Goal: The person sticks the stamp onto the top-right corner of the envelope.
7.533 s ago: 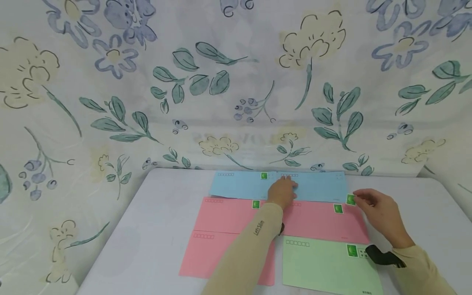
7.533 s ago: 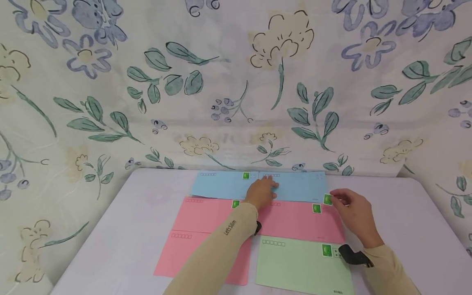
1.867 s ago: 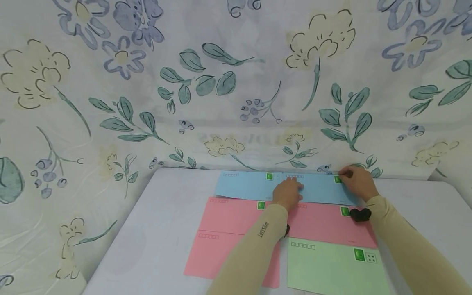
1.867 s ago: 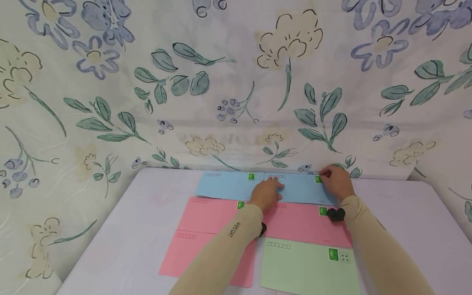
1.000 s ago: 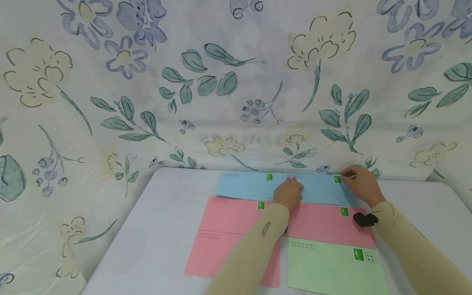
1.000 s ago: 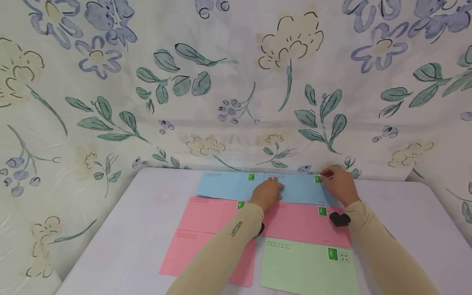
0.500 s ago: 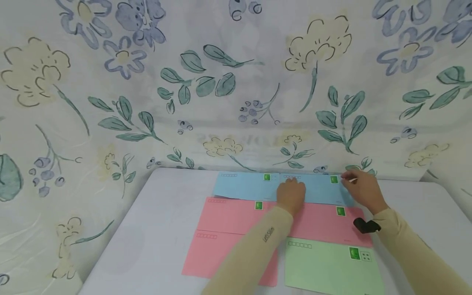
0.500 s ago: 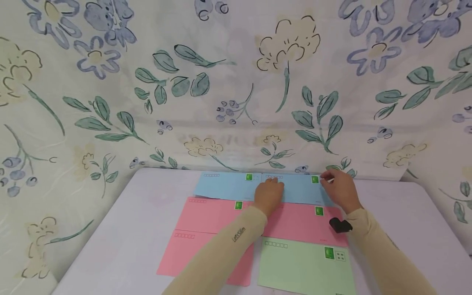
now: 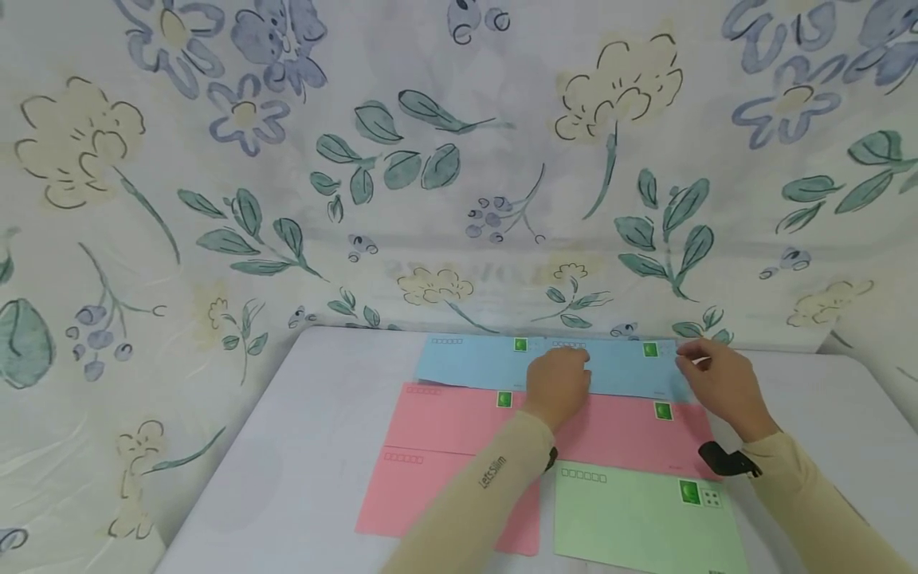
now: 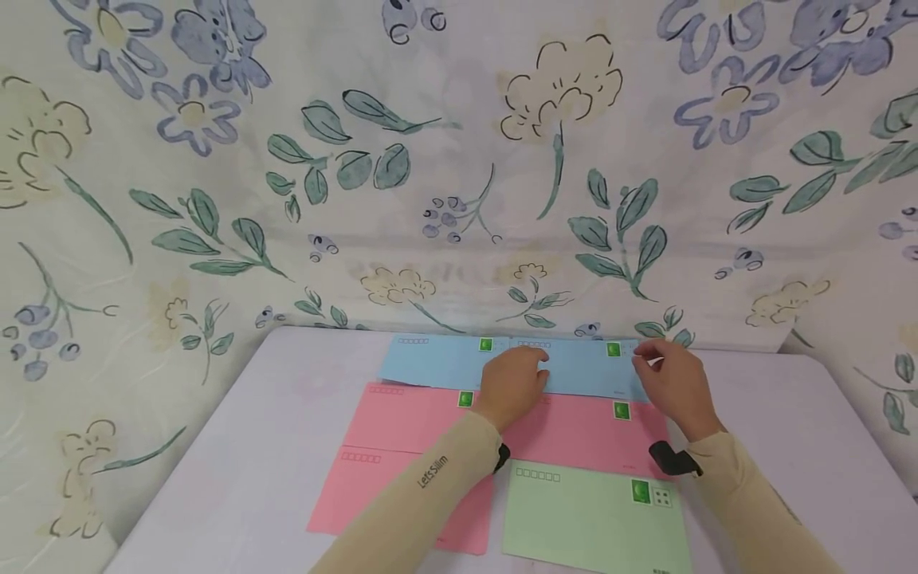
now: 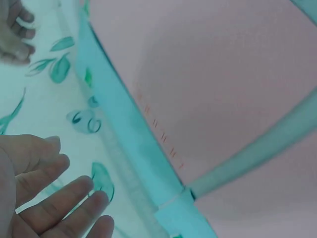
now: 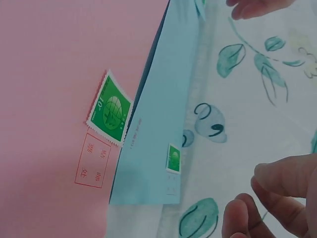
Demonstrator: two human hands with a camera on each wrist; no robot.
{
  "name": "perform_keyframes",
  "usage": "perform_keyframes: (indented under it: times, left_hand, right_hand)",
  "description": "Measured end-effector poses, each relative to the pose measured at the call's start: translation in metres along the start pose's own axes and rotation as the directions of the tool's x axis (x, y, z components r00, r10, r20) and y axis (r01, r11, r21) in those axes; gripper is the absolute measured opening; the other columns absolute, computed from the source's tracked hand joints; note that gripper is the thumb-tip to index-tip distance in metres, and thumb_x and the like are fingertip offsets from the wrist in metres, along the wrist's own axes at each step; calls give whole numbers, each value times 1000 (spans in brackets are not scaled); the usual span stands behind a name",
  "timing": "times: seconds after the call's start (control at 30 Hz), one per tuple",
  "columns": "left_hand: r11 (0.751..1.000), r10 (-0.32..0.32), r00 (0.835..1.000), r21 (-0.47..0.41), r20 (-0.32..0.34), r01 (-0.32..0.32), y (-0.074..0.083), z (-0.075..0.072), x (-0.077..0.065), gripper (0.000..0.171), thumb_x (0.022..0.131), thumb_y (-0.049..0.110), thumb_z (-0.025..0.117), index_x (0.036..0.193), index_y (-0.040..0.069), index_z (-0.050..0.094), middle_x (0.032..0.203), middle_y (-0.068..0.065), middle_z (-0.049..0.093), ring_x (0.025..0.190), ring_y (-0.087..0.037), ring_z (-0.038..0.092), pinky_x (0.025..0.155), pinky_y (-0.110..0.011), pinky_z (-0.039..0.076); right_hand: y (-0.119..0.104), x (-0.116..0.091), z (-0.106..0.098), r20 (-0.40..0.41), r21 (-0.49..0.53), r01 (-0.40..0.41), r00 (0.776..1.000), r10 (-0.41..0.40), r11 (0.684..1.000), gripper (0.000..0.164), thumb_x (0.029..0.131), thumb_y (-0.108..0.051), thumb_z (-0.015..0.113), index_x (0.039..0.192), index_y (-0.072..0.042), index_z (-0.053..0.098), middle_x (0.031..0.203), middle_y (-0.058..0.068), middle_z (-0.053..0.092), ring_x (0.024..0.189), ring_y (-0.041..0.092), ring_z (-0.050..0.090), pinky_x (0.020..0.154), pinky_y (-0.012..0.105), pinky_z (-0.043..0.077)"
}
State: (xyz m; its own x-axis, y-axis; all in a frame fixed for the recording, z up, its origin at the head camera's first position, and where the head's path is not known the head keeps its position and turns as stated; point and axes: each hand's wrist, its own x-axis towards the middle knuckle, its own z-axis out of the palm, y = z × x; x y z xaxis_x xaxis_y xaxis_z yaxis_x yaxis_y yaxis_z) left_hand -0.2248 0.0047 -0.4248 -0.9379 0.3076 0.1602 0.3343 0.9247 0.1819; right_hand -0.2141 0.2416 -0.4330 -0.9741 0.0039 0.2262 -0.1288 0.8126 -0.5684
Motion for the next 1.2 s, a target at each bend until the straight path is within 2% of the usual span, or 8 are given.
perform_keyframes:
  times: [0.27, 0.47, 0.6, 0.77, 0.87, 1.0, 1.1, 1.2]
  left_hand:
    - [996, -42, 997, -83, -58, 37, -25, -19, -17, 22, 96, 25, 70, 116, 17, 75, 109, 2, 75, 95, -14, 72, 67, -27, 59]
    - [991, -55, 990, -126, -129, 38, -46, -35, -29, 23, 96, 23, 70, 116, 15, 75, 109, 0, 75, 95, -18, 72, 67, -31, 59]
    - [991, -41, 981, -132, -191, 16, -58, -43, -38, 22, 95, 22, 71, 114, 13, 75, 111, -1, 75, 96, -19, 72, 67, -33, 60]
    - [994, -38, 961, -113, -273, 7, -74, -52, -50, 20, 91, 20, 75, 109, 11, 76, 106, -3, 76, 92, -21, 73, 61, -34, 59]
    - [992, -52, 957, -122, -285, 18, -83, -56, -57, 20, 91, 19, 75, 109, 10, 76, 106, -4, 76, 94, -22, 73, 63, -35, 60]
    - [989, -91, 956, -141, -279, 53, -97, -59, -65, 21, 91, 18, 75, 110, 9, 76, 108, -5, 75, 97, -23, 72, 67, -36, 60]
    - [988, -107, 948, -142, -298, 67, -106, -62, -71, 21, 90, 18, 76, 109, 8, 76, 108, -6, 76, 96, -24, 72, 66, -37, 60]
    - [987, -121, 939, -141, -322, 79, -115, -65, -77, 21, 89, 17, 77, 108, 7, 76, 107, -7, 76, 97, -25, 73, 67, -40, 61]
  right_hand:
    - [0, -16, -11, -50, -28, 18, 999, -20, 999, 28, 97, -11, 60, 115, 10, 63, 109, 31, 64, 89, 41, 62, 67, 46, 52]
    - [-2, -26, -17, -80, -44, 24, 996, -28, 999, 29, 96, -12, 63, 116, 10, 63, 110, 32, 62, 89, 42, 61, 68, 51, 53]
    - [-3, -32, -21, -60, -43, -1, 998, -2, 999, 32, 97, -15, 62, 117, 10, 61, 112, 32, 61, 91, 43, 60, 70, 52, 54]
    - [1, -39, -25, -57, -69, -40, 998, 36, 997, 33, 98, -16, 62, 117, 11, 61, 112, 33, 59, 92, 44, 59, 70, 55, 53]
    - [5, -43, -28, -61, -80, -55, 997, 50, 995, 32, 97, -15, 62, 116, 11, 61, 112, 33, 58, 92, 45, 58, 68, 53, 52]
    - [10, -47, -31, -69, -89, -63, 996, 57, 994, 31, 97, -15, 63, 115, 10, 62, 112, 33, 58, 91, 43, 59, 63, 43, 50]
    - [12, -49, -34, -81, -87, -54, 996, 47, 995, 31, 96, -15, 64, 114, 9, 63, 111, 32, 58, 89, 42, 60, 62, 38, 47]
    - [12, -51, -35, -84, -81, -47, 996, 40, 996, 30, 96, -16, 64, 114, 8, 64, 111, 31, 59, 90, 41, 60, 63, 38, 46]
